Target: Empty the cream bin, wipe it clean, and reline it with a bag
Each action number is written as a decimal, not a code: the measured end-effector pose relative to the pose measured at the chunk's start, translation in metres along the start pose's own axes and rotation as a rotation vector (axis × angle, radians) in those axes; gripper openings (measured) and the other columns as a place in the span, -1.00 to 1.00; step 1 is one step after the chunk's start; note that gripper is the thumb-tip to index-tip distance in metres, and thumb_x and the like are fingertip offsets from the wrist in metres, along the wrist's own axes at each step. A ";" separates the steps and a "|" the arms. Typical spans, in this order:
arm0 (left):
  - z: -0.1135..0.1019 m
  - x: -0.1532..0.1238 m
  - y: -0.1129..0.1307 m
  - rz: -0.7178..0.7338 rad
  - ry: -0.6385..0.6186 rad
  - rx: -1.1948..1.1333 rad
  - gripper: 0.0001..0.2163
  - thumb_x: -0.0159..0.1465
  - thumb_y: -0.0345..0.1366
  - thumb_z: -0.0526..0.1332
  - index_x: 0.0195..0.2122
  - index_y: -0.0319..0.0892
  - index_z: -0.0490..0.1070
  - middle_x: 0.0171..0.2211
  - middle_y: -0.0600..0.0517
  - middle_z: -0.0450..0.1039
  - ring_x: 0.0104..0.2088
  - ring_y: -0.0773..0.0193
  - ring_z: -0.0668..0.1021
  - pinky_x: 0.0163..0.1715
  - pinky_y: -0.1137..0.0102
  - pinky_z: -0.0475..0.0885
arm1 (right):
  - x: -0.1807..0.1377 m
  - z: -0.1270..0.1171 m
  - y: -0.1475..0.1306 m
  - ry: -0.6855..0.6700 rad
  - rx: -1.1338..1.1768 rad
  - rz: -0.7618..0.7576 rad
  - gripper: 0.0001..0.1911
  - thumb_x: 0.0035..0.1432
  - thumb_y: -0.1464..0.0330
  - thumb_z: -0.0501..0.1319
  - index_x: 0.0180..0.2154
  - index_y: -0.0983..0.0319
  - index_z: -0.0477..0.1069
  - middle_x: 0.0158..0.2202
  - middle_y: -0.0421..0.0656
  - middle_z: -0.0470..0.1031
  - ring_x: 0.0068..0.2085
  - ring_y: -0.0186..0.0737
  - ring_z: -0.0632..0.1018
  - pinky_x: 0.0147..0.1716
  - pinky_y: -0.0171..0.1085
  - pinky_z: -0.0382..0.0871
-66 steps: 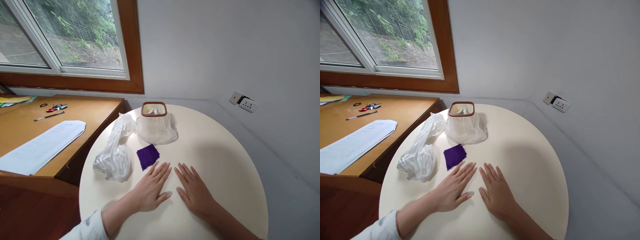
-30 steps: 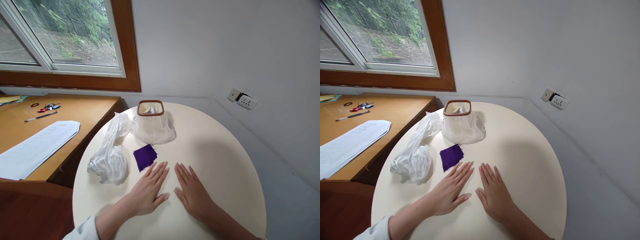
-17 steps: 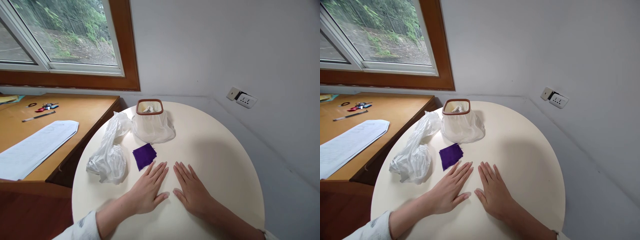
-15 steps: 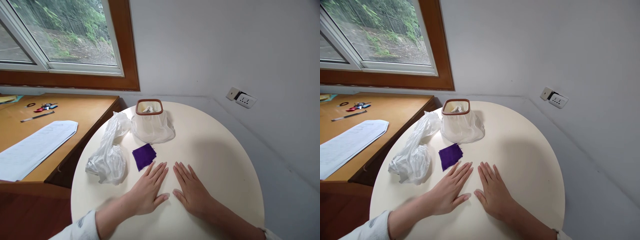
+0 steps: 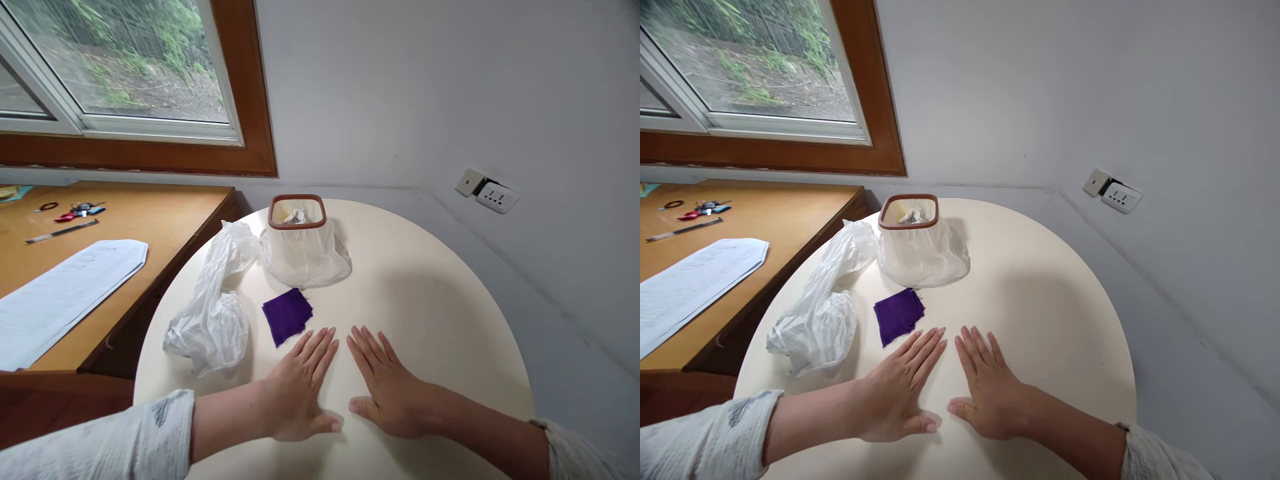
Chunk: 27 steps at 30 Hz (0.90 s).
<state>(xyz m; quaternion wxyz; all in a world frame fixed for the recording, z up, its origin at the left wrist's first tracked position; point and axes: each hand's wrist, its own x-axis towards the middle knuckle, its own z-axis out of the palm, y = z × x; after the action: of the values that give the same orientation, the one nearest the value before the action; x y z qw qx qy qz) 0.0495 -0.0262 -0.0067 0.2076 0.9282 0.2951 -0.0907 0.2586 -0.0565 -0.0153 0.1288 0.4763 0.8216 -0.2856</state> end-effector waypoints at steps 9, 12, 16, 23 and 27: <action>-0.022 0.005 0.002 -0.055 -0.222 -0.112 -0.14 0.17 0.13 -0.04 0.26 -0.47 -0.30 0.24 -0.29 -0.51 0.25 -0.09 -0.33 0.20 -0.04 -0.30 | 0.002 -0.019 -0.007 -0.164 0.070 0.041 -0.02 0.11 -0.01 -0.04 0.23 0.44 -0.55 0.24 0.03 -0.74 0.21 0.07 -0.58 0.16 0.12 -0.62; -0.027 0.009 0.000 -0.069 -0.293 -0.130 -0.13 0.15 0.12 -0.02 0.26 -0.44 -0.36 0.24 -0.26 -0.54 0.24 -0.07 -0.36 0.19 -0.04 -0.30 | 0.004 -0.020 -0.006 -0.191 0.065 0.038 0.01 0.09 -0.03 -0.03 0.22 0.44 -0.58 0.23 0.03 -0.77 0.20 0.07 -0.60 0.15 0.12 -0.64; -0.029 0.015 -0.005 -0.084 -0.378 -0.161 -0.10 0.12 0.14 0.01 0.26 -0.41 -0.38 0.25 -0.23 -0.52 0.23 -0.08 -0.35 0.20 -0.02 -0.28 | 0.005 -0.021 -0.004 -0.231 0.045 0.030 0.06 0.06 -0.05 0.01 0.20 0.44 -0.62 0.21 0.06 -0.80 0.18 0.07 -0.64 0.13 0.14 -0.64; 0.008 0.023 -0.036 0.008 -0.176 -0.209 -0.05 0.02 0.28 0.02 0.26 -0.34 -0.14 0.26 -0.25 -0.24 0.25 -0.15 -0.13 0.16 -0.08 -0.07 | 0.010 -0.019 0.000 -0.224 0.078 -0.012 0.13 0.01 -0.08 0.05 0.21 0.46 -0.61 0.21 0.12 -0.78 0.18 0.11 -0.62 0.11 0.22 -0.61; 0.018 0.024 -0.042 0.009 -0.112 -0.185 -0.07 0.02 0.28 0.04 0.26 -0.28 -0.09 0.27 -0.20 -0.18 0.26 -0.13 -0.07 0.17 -0.03 -0.03 | 0.010 -0.015 -0.001 -0.207 0.054 0.009 0.13 0.00 -0.06 0.08 0.22 0.44 -0.61 0.21 0.09 -0.77 0.18 0.09 -0.61 0.12 0.19 -0.63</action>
<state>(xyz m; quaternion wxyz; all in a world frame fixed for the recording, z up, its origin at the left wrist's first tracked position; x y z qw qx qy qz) 0.0440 0.0092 -0.0435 0.3090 0.8999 0.2858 -0.1139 0.2531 -0.0407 -0.0076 0.2012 0.4511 0.7939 -0.3545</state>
